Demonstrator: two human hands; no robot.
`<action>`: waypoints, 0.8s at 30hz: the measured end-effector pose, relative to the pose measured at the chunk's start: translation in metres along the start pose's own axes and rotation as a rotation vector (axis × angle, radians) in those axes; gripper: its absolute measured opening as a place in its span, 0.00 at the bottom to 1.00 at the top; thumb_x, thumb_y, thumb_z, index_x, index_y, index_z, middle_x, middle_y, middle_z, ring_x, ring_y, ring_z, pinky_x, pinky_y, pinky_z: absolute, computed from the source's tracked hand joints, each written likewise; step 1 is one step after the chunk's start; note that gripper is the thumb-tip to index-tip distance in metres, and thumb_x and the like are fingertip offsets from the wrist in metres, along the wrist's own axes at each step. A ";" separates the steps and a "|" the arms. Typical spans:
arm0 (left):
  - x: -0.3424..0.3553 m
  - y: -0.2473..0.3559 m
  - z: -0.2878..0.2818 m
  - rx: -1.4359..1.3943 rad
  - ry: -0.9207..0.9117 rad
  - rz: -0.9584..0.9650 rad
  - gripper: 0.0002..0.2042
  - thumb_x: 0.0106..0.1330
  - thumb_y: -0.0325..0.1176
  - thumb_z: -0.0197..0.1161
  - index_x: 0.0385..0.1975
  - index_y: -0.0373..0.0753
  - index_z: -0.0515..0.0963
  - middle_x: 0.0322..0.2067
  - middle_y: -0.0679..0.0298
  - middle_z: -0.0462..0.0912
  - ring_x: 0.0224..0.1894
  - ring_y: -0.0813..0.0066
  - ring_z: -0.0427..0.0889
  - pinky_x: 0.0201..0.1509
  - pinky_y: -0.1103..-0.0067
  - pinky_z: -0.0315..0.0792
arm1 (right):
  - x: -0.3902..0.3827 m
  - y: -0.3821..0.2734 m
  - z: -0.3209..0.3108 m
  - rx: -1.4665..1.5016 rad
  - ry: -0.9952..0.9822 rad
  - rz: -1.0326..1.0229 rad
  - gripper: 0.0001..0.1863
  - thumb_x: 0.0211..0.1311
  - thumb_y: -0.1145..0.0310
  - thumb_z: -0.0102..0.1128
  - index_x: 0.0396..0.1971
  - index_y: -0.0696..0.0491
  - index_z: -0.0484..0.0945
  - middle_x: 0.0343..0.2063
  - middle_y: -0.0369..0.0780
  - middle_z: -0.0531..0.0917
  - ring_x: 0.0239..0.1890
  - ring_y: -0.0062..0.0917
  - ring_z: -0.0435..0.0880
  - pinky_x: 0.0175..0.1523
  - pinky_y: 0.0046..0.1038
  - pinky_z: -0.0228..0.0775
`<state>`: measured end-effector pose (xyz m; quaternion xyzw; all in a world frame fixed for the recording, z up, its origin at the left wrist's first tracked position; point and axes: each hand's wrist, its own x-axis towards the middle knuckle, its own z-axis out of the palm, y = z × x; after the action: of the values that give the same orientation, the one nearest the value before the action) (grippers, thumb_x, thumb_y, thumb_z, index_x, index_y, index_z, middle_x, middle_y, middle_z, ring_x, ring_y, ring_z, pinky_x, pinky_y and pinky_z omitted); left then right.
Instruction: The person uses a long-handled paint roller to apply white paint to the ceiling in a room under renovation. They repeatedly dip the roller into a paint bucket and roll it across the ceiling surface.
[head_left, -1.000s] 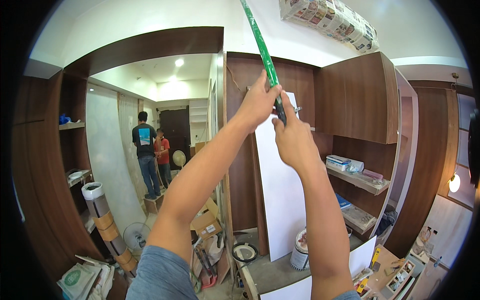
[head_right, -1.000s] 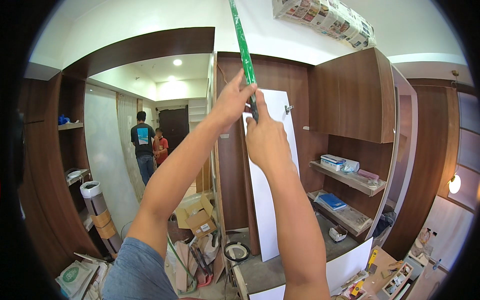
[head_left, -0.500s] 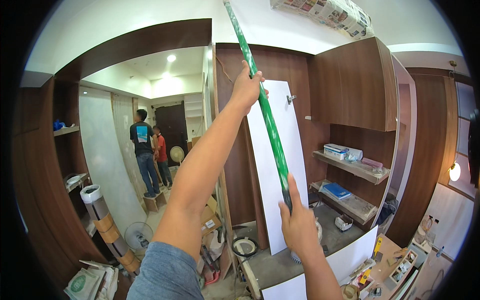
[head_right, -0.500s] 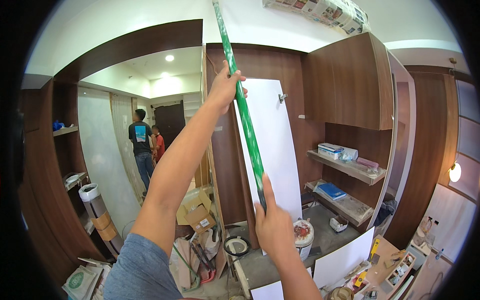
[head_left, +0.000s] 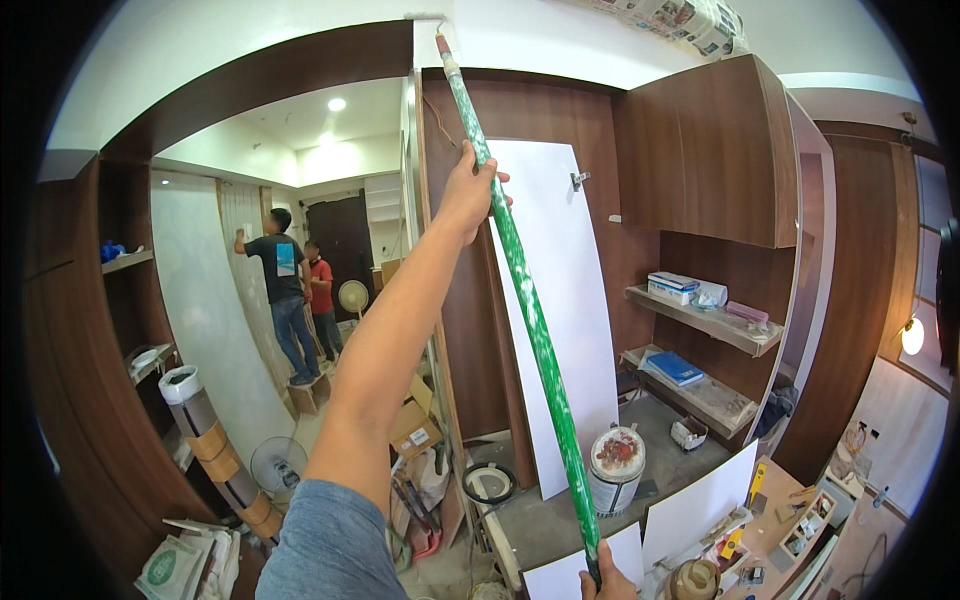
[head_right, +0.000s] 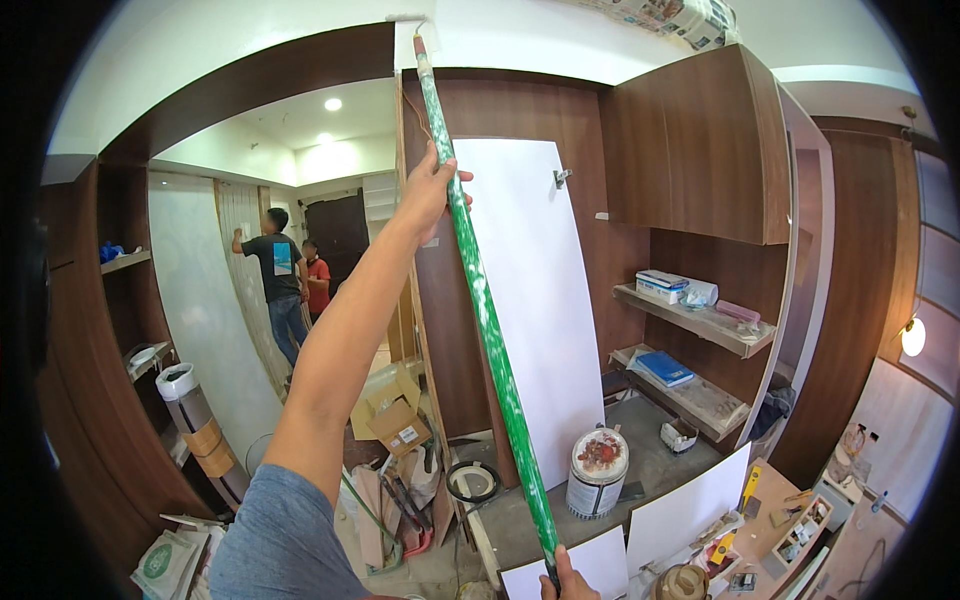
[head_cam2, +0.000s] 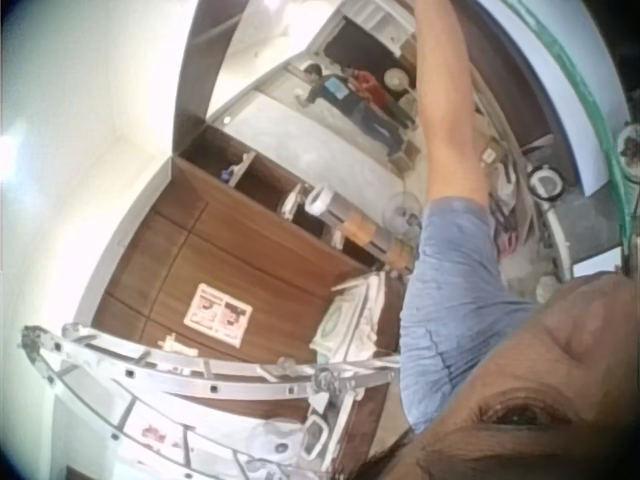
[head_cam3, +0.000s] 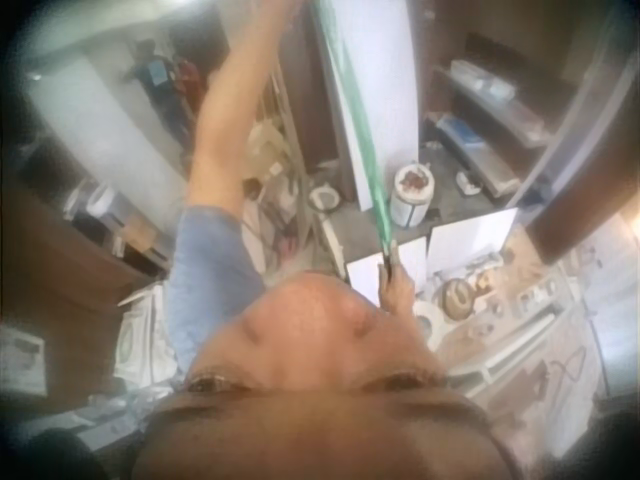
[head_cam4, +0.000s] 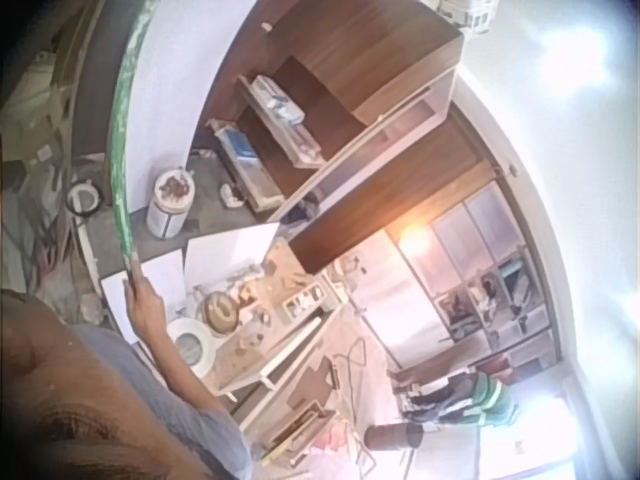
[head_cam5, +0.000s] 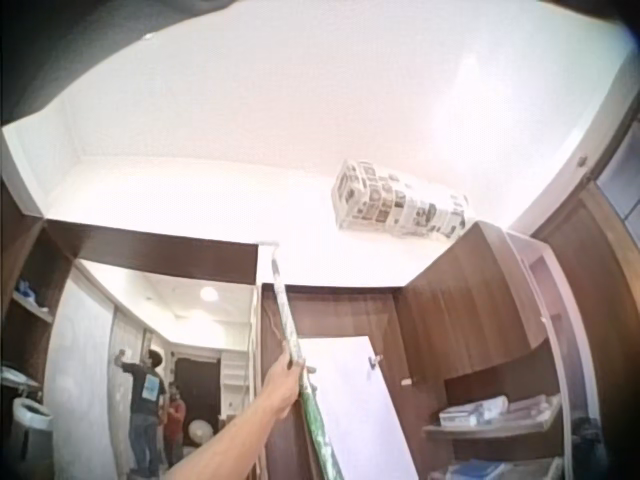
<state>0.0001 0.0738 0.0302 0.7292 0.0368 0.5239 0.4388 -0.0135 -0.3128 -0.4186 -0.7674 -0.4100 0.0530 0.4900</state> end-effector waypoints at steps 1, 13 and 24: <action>0.000 -0.005 -0.002 -0.004 -0.001 -0.012 0.36 0.83 0.38 0.46 0.81 0.46 0.32 0.44 0.58 0.81 0.32 0.71 0.81 0.37 0.71 0.80 | -0.008 0.007 0.002 -0.023 -0.009 0.021 0.28 0.71 0.67 0.59 0.70 0.54 0.69 0.40 0.59 0.85 0.42 0.55 0.86 0.46 0.48 0.77; -0.066 -0.042 0.005 0.008 -0.042 -0.130 0.38 0.83 0.39 0.48 0.80 0.46 0.29 0.44 0.59 0.83 0.35 0.71 0.82 0.41 0.73 0.78 | -0.090 0.180 0.073 0.441 0.044 0.323 0.19 0.74 0.60 0.62 0.58 0.55 0.80 0.27 0.41 0.79 0.31 0.31 0.79 0.37 0.33 0.73; -0.090 -0.061 0.002 0.027 -0.062 -0.150 0.38 0.83 0.40 0.47 0.80 0.46 0.27 0.45 0.57 0.82 0.35 0.72 0.82 0.41 0.73 0.80 | -0.115 0.213 0.080 0.706 -0.088 0.599 0.19 0.76 0.50 0.58 0.51 0.50 0.82 0.32 0.35 0.76 0.35 0.24 0.75 0.39 0.27 0.70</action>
<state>-0.0139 0.0638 -0.0767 0.7461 0.0850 0.4660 0.4679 -0.0048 -0.3736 -0.6656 -0.6353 -0.1478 0.3610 0.6665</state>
